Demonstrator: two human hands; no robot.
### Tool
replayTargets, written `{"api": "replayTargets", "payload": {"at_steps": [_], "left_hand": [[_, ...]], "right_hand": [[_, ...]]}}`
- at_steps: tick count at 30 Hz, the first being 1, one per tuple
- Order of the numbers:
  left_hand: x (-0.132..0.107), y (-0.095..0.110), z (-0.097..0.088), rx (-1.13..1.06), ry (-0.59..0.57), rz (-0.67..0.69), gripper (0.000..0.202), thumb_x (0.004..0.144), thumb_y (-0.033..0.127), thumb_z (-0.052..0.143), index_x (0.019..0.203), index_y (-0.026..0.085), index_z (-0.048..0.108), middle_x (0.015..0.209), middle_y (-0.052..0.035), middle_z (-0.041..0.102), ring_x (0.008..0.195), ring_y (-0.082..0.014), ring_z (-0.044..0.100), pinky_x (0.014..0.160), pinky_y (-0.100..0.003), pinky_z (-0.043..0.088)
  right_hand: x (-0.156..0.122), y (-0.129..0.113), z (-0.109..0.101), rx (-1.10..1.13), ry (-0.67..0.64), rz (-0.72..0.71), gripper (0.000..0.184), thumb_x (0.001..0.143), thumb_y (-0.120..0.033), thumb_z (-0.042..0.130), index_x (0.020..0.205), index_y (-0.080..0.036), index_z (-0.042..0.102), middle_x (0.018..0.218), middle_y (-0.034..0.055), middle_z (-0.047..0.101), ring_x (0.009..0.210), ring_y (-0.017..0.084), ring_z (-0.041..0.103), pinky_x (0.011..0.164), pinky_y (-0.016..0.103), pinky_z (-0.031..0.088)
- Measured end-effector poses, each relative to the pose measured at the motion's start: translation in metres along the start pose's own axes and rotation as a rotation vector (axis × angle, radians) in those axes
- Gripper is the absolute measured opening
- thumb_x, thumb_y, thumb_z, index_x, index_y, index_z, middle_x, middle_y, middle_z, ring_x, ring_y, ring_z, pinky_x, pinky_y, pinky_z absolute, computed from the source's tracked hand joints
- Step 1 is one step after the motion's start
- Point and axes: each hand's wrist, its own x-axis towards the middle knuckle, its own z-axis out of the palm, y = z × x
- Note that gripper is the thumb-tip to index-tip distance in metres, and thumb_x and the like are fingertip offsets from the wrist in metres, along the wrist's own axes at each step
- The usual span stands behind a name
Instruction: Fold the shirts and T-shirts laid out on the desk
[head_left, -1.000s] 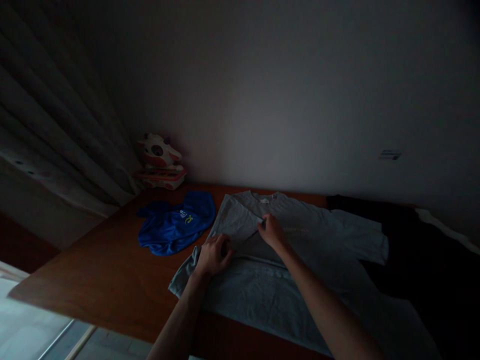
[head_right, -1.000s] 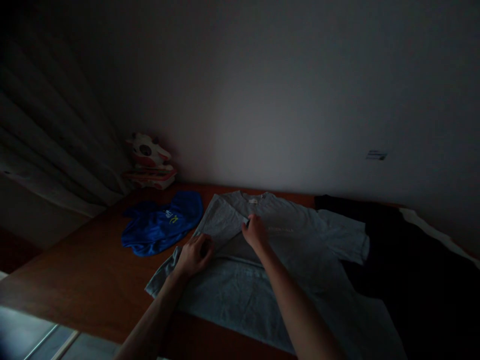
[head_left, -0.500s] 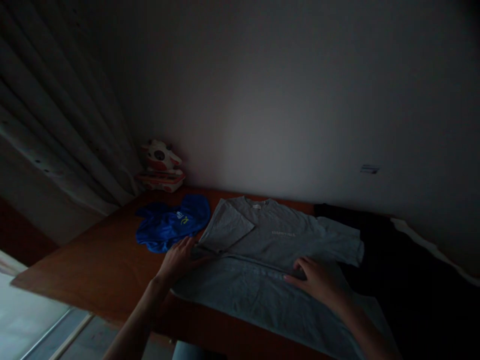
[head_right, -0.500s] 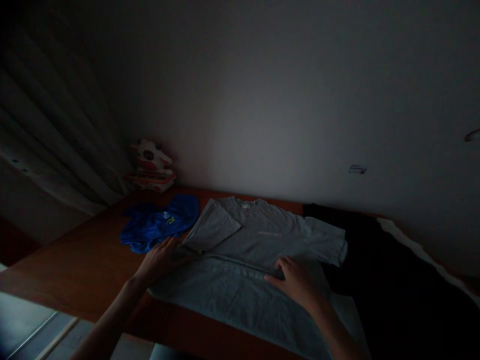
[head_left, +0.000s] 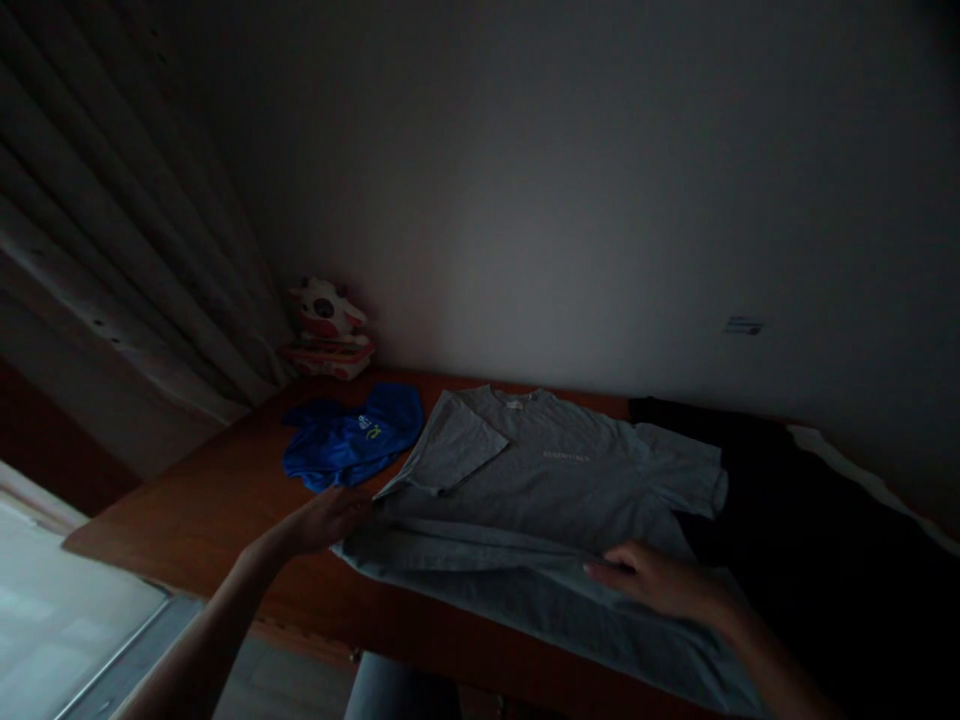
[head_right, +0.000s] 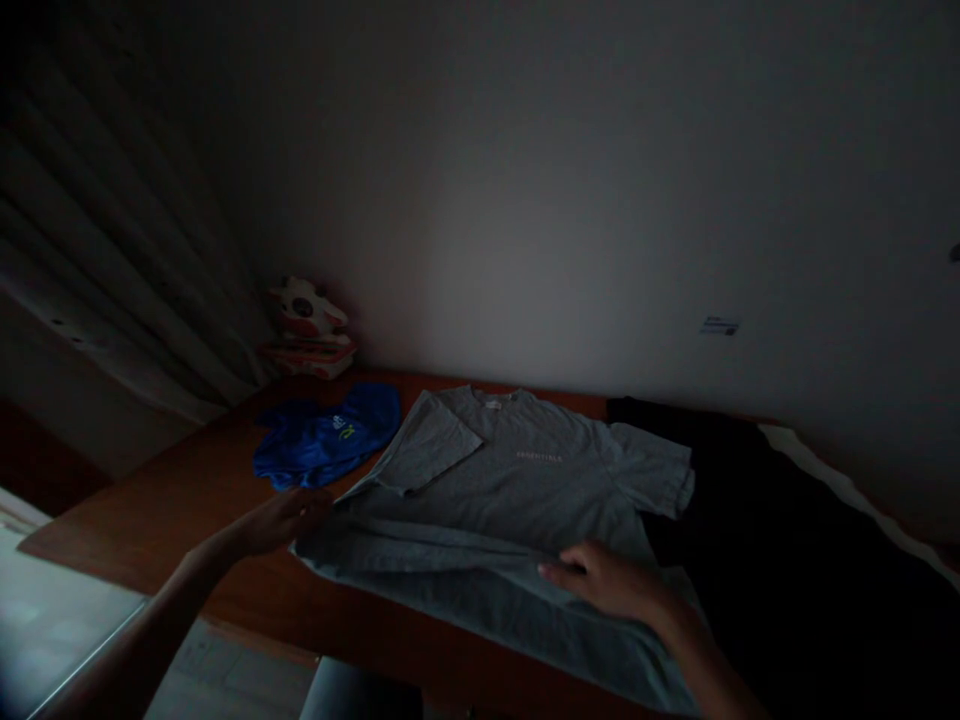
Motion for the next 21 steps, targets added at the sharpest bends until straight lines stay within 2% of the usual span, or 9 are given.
{"api": "replayTargets", "payload": {"at_steps": [2,3,5,6,10,13,15,18,21], "left_hand": [[0.015,0.008,0.011,0.162,0.126,-0.059,0.025,0.09,0.032,0.045,0.08,0.02,0.064,0.08,-0.0063,0.07,0.075,-0.0224,0.066,0.072,-0.032,0.05],[0.025,0.016,0.018,0.216,0.209,-0.061,0.023,0.09,0.03,0.046,0.085,0.02,0.066,0.088,-0.0087,0.072,0.083,-0.0245,0.067,0.079,-0.035,0.051],[0.045,0.034,0.032,0.234,0.326,-0.009,0.025,0.094,0.03,0.044,0.097,0.02,0.067,0.105,-0.0122,0.072,0.101,-0.0267,0.068,0.093,-0.038,0.05],[0.055,0.044,0.038,0.211,0.345,0.018,0.027,0.097,0.03,0.041,0.101,0.02,0.067,0.111,-0.0125,0.072,0.107,-0.0261,0.067,0.097,-0.037,0.048],[0.087,0.07,0.05,0.177,0.28,-0.065,0.029,0.102,0.032,0.039,0.111,0.022,0.065,0.11,-0.0108,0.074,0.103,-0.025,0.071,0.089,-0.034,0.052],[0.111,0.07,0.045,0.252,0.244,-0.166,0.029,0.101,0.037,0.045,0.115,0.021,0.065,0.099,-0.0121,0.076,0.093,-0.0293,0.074,0.081,-0.038,0.054],[0.13,0.067,0.041,0.27,0.264,-0.171,0.031,0.101,0.038,0.045,0.111,0.019,0.067,0.097,-0.0132,0.077,0.093,-0.0302,0.074,0.081,-0.04,0.055],[0.156,0.063,0.046,0.263,0.3,-0.079,0.031,0.101,0.033,0.045,0.122,0.02,0.064,0.122,-0.0135,0.072,0.116,-0.0265,0.067,0.099,-0.039,0.051],[0.172,0.061,0.066,0.263,0.338,0.065,0.043,0.099,0.032,0.046,0.139,0.017,0.054,0.148,-0.0146,0.055,0.14,-0.0268,0.048,0.116,-0.043,0.039]], "right_hand": [[0.0,-0.004,0.0,-0.035,-0.041,0.006,0.052,0.089,-0.067,0.053,0.067,-0.022,0.069,0.067,0.0029,0.07,0.07,0.022,0.069,0.057,0.026,0.042],[0.001,-0.007,0.002,-0.052,-0.012,-0.01,0.05,0.089,-0.066,0.055,0.068,-0.022,0.068,0.068,0.0026,0.069,0.07,0.022,0.068,0.058,0.026,0.041],[0.006,-0.011,0.009,-0.07,0.139,-0.077,0.044,0.09,-0.062,0.057,0.072,-0.023,0.067,0.075,0.0027,0.069,0.073,0.021,0.068,0.064,0.027,0.044],[0.009,-0.012,0.013,-0.069,0.217,-0.121,0.041,0.091,-0.06,0.057,0.074,-0.023,0.067,0.079,0.003,0.069,0.076,0.02,0.068,0.069,0.028,0.045],[0.021,-0.001,0.036,-0.075,0.412,-0.23,0.034,0.097,-0.05,0.053,0.078,-0.024,0.063,0.085,0.0031,0.067,0.081,0.019,0.067,0.076,0.03,0.048],[0.024,0.011,0.048,-0.108,0.512,-0.243,0.03,0.098,-0.044,0.051,0.079,-0.024,0.061,0.082,0.0028,0.066,0.077,0.019,0.066,0.074,0.031,0.049],[0.025,0.015,0.053,-0.129,0.569,-0.248,0.029,0.099,-0.041,0.049,0.078,-0.024,0.058,0.078,0.0027,0.065,0.075,0.019,0.065,0.073,0.032,0.048],[0.024,0.016,0.056,-0.139,0.603,-0.254,0.03,0.099,-0.04,0.048,0.075,-0.024,0.056,0.075,0.0028,0.065,0.072,0.02,0.065,0.069,0.031,0.048],[0.023,0.015,0.056,-0.127,0.618,-0.255,0.029,0.1,-0.039,0.048,0.076,-0.024,0.057,0.075,0.0026,0.065,0.072,0.019,0.065,0.068,0.031,0.048]]}}
